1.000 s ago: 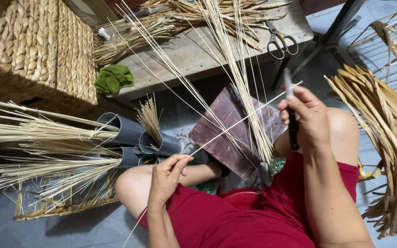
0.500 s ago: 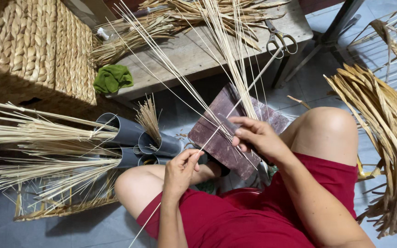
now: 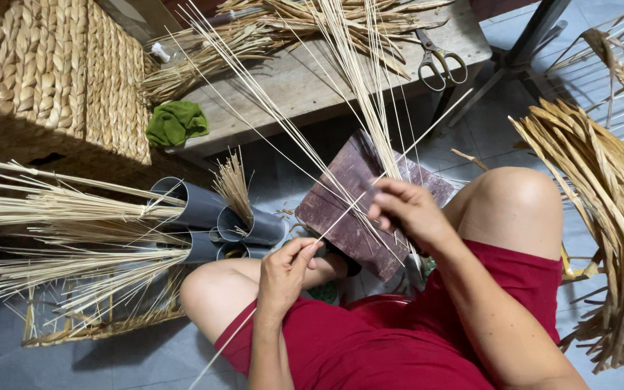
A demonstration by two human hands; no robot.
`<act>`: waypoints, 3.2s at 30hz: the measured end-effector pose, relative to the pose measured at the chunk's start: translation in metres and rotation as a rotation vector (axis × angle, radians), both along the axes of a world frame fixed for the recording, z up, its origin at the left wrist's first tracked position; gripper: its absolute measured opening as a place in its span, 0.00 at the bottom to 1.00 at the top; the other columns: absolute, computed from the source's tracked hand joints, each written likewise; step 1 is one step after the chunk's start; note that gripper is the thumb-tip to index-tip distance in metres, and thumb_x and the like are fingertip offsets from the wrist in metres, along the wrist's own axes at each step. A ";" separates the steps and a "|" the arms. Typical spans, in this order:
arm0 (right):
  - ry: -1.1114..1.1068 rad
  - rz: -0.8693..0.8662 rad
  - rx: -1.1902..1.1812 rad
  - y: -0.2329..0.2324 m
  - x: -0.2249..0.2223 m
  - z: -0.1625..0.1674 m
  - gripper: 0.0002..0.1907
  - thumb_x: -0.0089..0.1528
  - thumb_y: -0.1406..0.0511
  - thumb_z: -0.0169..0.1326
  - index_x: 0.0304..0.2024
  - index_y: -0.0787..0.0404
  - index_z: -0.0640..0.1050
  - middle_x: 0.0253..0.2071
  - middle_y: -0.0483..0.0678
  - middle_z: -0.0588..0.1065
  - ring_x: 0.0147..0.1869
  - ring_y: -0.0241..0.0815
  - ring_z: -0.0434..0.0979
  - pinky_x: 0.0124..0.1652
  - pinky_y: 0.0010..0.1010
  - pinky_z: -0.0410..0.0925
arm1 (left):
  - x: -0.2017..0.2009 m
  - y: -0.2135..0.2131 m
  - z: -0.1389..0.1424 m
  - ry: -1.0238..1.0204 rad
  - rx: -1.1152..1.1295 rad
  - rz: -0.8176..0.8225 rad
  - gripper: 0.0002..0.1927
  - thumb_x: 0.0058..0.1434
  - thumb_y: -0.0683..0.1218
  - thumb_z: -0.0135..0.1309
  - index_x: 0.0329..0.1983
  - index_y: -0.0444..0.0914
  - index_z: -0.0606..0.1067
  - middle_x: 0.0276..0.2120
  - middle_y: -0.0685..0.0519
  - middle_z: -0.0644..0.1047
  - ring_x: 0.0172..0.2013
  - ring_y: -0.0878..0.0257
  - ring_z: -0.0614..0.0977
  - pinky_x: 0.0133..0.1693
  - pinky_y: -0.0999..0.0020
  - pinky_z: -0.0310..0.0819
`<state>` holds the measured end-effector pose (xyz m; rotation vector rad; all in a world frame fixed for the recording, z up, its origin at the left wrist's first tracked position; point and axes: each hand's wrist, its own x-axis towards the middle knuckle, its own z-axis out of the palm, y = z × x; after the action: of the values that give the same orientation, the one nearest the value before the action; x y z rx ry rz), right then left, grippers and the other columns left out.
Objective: The person sits on a low stool and repeatedly splits and shaves thin bamboo strips, drawing each long bamboo stick across a knife held against a small wooden block to peel thin slivers off, then sets the processed stick aside and takes the next one from the pile.
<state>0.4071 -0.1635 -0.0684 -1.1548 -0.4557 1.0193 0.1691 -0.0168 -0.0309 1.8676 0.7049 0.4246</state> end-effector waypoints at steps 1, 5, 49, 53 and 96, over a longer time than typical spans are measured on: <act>0.004 -0.038 0.019 -0.003 0.006 0.000 0.17 0.67 0.69 0.51 0.59 0.65 0.75 0.32 0.49 0.80 0.28 0.31 0.75 0.30 0.21 0.71 | -0.003 0.002 0.000 0.002 0.009 0.001 0.10 0.66 0.43 0.56 0.45 0.36 0.83 0.21 0.55 0.79 0.25 0.73 0.77 0.28 0.76 0.70; 0.004 -0.195 0.098 -0.023 0.027 0.008 0.17 0.68 0.69 0.52 0.59 0.65 0.76 0.33 0.49 0.79 0.29 0.32 0.75 0.30 0.20 0.70 | -0.018 0.012 0.000 -0.004 -0.025 0.021 0.09 0.66 0.43 0.56 0.44 0.36 0.83 0.23 0.57 0.79 0.25 0.74 0.76 0.28 0.77 0.69; -0.032 -0.483 0.239 -0.055 0.057 0.023 0.23 0.70 0.69 0.53 0.67 0.63 0.71 0.35 0.50 0.78 0.29 0.33 0.74 0.31 0.21 0.68 | -0.062 0.037 -0.001 0.051 -0.120 0.212 0.10 0.68 0.44 0.54 0.45 0.36 0.83 0.22 0.58 0.76 0.18 0.75 0.69 0.21 0.78 0.61; -0.079 -0.049 0.012 -0.032 0.023 0.023 0.25 0.67 0.66 0.52 0.67 0.61 0.71 0.31 0.48 0.79 0.27 0.32 0.74 0.28 0.21 0.69 | -0.040 0.023 -0.008 -0.074 -0.214 0.138 0.11 0.68 0.44 0.54 0.47 0.35 0.82 0.22 0.58 0.77 0.19 0.76 0.69 0.22 0.79 0.62; 0.008 -0.240 0.041 0.020 0.013 0.002 0.21 0.68 0.69 0.50 0.63 0.67 0.72 0.33 0.49 0.76 0.29 0.34 0.71 0.30 0.22 0.66 | 0.168 0.175 -0.132 -0.397 -0.697 0.530 0.24 0.70 0.40 0.40 0.69 0.40 0.59 0.52 0.46 0.77 0.39 0.57 0.85 0.36 0.68 0.78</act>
<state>0.4199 -0.1438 -0.0661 -1.1377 -0.3210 0.8020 0.3368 0.1577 -0.1633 0.8949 0.9211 0.7488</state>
